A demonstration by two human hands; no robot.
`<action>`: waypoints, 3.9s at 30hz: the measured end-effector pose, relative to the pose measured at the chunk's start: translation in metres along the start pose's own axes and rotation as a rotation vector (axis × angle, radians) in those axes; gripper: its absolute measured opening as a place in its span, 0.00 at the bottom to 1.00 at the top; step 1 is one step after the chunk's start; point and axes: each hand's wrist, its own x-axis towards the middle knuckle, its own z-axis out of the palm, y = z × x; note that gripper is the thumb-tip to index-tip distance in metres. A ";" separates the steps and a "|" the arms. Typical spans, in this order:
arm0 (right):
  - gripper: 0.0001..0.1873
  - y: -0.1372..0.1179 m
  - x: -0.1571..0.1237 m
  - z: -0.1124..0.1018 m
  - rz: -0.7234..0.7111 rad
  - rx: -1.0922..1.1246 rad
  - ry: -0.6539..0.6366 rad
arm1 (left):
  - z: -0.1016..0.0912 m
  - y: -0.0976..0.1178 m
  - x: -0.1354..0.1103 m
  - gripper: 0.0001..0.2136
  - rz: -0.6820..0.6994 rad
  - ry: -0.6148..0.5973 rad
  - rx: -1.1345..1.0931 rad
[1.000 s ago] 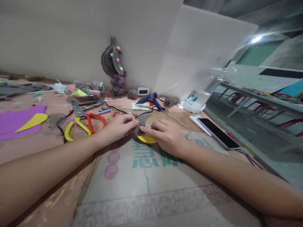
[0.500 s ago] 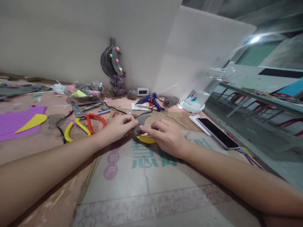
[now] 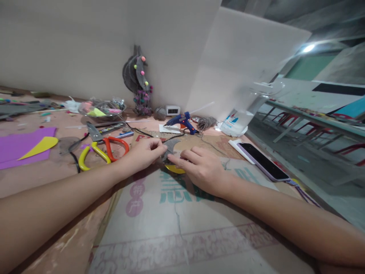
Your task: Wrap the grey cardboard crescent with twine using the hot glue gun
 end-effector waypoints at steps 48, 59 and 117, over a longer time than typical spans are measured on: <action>0.19 0.000 0.002 0.001 -0.006 0.001 0.005 | 0.001 -0.008 0.002 0.14 0.024 0.011 0.078; 0.18 -0.003 0.002 -0.005 -0.021 -0.067 -0.058 | 0.001 -0.008 0.002 0.14 0.034 0.005 0.101; 0.18 -0.002 0.000 -0.006 -0.031 -0.012 -0.014 | -0.001 -0.003 0.001 0.13 0.019 -0.006 0.082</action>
